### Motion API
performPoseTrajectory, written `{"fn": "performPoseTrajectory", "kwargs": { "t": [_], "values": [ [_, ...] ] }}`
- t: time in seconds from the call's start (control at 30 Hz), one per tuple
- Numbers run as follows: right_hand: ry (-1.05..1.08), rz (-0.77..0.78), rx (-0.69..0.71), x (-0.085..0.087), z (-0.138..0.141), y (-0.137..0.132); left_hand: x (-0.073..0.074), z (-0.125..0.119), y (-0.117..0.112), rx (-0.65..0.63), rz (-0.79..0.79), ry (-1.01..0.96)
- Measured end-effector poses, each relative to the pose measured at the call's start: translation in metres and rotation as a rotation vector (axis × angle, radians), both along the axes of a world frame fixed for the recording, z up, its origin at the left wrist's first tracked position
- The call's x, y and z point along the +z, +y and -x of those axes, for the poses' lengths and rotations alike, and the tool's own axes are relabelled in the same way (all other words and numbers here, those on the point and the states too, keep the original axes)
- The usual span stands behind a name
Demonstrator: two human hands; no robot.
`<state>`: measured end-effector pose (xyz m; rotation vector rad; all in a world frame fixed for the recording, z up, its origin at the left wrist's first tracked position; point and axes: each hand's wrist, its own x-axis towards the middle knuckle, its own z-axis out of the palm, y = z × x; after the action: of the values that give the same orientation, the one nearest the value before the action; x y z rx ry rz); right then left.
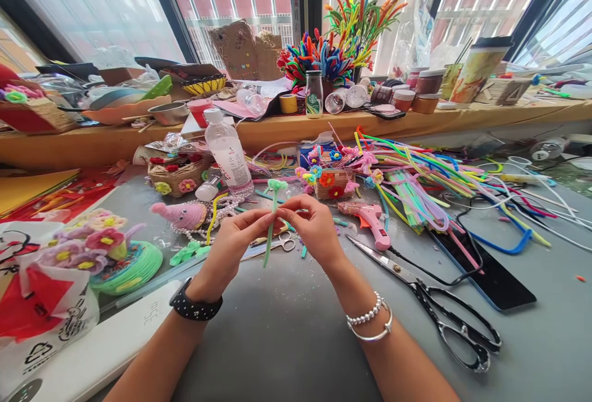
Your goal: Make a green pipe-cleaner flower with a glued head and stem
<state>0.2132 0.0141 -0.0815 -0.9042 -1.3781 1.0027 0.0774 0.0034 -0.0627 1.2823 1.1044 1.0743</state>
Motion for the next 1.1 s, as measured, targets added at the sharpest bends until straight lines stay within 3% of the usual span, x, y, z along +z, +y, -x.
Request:
{"fn": "performPoseTrajectory", "kwargs": {
  "t": [0.23, 0.37, 0.47, 0.6, 0.7, 0.93, 1.1],
  "values": [
    [-0.055, 0.018, -0.138, -0.002, -0.013, 0.008, -0.006, 0.003, 0.003, 0.097, -0.17, 0.164],
    [-0.439, 0.022, -0.252, 0.0, -0.028, 0.012, -0.008, 0.007, 0.007, 0.2, -0.268, 0.285],
    [-0.798, 0.02, -0.178, -0.002, -0.036, 0.014, -0.011, 0.008, 0.01, 0.229, -0.277, 0.42],
    [-1.015, 0.025, -0.123, -0.009, -0.036, 0.016, -0.016, 0.008, 0.01, 0.121, -0.214, 0.583],
    [-1.095, -0.021, -0.031, -0.013, -0.03, 0.016, -0.016, 0.005, 0.007, 0.034, -0.188, 0.679],
    [-1.202, -0.172, 0.174, -0.021, -0.02, 0.012, -0.019, 0.006, 0.008, 0.054, -0.242, 0.905],
    [-1.235, -0.119, 0.154, -0.02, -0.019, 0.011, -0.02, 0.008, 0.01, 0.053, -0.199, 1.008]
  ]
}}
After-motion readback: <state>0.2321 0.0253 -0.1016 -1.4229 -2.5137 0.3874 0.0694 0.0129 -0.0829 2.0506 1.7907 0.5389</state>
